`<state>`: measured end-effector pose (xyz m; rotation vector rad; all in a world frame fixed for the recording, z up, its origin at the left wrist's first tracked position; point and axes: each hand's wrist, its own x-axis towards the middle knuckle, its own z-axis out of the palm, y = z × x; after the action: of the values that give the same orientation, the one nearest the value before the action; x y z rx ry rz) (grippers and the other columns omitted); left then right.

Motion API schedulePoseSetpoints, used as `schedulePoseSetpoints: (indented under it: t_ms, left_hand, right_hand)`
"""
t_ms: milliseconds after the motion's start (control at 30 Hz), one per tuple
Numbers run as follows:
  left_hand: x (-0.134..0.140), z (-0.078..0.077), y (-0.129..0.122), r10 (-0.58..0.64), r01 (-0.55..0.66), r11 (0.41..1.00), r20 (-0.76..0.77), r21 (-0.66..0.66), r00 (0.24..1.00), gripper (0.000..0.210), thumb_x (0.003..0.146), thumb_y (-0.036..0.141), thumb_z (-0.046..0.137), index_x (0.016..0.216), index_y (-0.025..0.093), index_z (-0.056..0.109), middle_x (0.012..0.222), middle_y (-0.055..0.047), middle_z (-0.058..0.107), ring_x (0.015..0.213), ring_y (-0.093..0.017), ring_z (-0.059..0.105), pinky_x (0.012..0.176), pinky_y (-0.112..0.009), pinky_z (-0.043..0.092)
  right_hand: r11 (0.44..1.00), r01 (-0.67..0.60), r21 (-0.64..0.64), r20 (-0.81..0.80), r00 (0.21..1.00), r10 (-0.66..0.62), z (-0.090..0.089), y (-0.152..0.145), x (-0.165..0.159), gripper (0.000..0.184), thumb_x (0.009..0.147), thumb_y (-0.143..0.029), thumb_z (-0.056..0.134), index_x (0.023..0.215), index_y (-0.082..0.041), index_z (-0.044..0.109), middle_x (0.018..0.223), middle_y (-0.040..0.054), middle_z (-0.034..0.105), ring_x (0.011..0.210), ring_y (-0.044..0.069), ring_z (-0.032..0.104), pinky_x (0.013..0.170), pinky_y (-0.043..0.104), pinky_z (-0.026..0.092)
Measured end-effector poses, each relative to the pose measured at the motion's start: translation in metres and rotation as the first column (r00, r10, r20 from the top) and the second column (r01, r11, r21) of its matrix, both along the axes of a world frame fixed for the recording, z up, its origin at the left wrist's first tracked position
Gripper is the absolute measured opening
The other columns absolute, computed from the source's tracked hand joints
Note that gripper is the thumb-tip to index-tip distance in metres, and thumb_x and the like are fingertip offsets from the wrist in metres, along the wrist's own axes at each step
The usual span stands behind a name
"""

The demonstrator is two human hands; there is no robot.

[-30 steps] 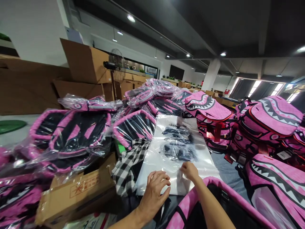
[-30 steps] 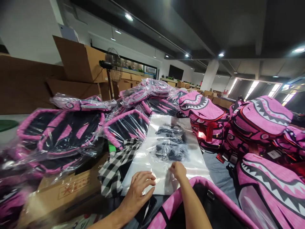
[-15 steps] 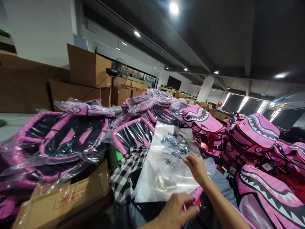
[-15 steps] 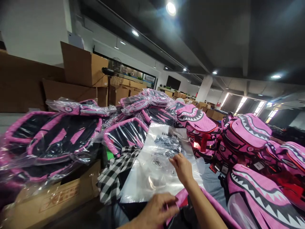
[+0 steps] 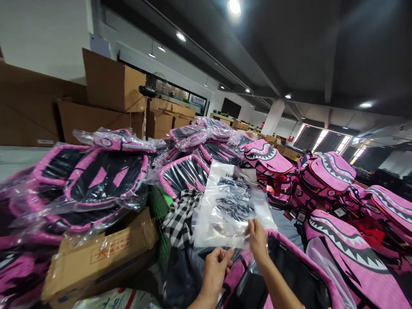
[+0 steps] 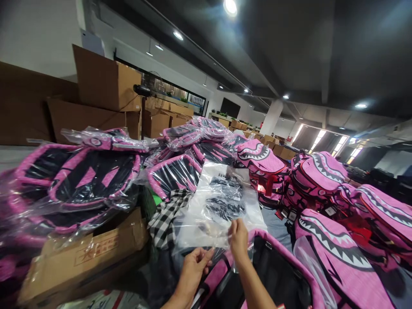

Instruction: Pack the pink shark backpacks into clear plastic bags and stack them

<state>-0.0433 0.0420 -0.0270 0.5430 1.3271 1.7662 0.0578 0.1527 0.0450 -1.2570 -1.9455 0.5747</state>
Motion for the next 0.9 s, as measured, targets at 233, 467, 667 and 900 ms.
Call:
schedulePoseSetpoints:
  t_ms: [233, 467, 667, 900]
  left_hand:
    - [-0.023, -0.01, -0.071, 0.286, -0.116, 0.958, -0.835, 0.263, 0.469, 0.029, 0.083, 0.039, 0.071, 0.107, 0.025, 0.062, 0.094, -0.006, 0.071, 0.08, -0.024, 0.071, 0.074, -0.036, 0.058]
    - [-0.039, 0.029, -0.04, 0.366, -0.276, 0.9, -0.929, 0.337, 0.057, 0.043, 0.088, 0.012, 0.055, 0.13, 0.017, 0.056, 0.117, -0.013, 0.067, 0.109, -0.03, 0.063, 0.095, -0.047, 0.05]
    - [-0.105, -0.002, -0.071, 0.307, -0.339, 0.897, -0.952, 0.284, 0.014, 0.034, 0.092, 0.009, 0.044, 0.103, 0.024, 0.073, 0.102, -0.008, 0.069, 0.095, -0.026, 0.063, 0.085, -0.042, 0.05]
    - [-0.116, -0.046, -0.096, 0.161, -0.297, 0.953, -0.925, 0.055, 0.344, 0.035, 0.093, 0.025, 0.04, 0.096, 0.026, 0.075, 0.095, -0.005, 0.069, 0.081, -0.021, 0.069, 0.076, -0.034, 0.054]
  right_hand:
    - [0.996, 0.002, 0.085, 0.014, 1.0, -0.003, 0.034, 0.021, -0.024, 0.042, 0.096, -0.062, 0.022, 0.076, -0.028, 0.037, 0.062, -0.0034, 0.044, 0.059, 0.018, 0.05, 0.058, 0.028, 0.038]
    - [0.929, -0.313, 0.197, 0.34, 0.911, 0.234, 0.03, -0.05, -0.034, 0.021, 0.095, -0.046, 0.048, 0.096, -0.025, 0.052, 0.075, -0.0013, 0.06, 0.07, 0.02, 0.059, 0.065, 0.029, 0.035]
    - [0.82, -0.425, 0.384, 0.763, 0.646, -0.021, 0.011, -0.051, 0.029, 0.027, 0.083, -0.007, 0.061, 0.102, -0.025, 0.063, 0.098, 0.0056, 0.07, 0.092, 0.025, 0.066, 0.073, 0.033, 0.044]
    - [0.934, 0.053, 0.353, 0.366, 0.911, -0.19, -0.018, -0.019, 0.115, 0.02, 0.087, -0.019, 0.053, 0.097, -0.027, 0.069, 0.1, 0.0043, 0.07, 0.085, 0.021, 0.069, 0.071, 0.031, 0.05]
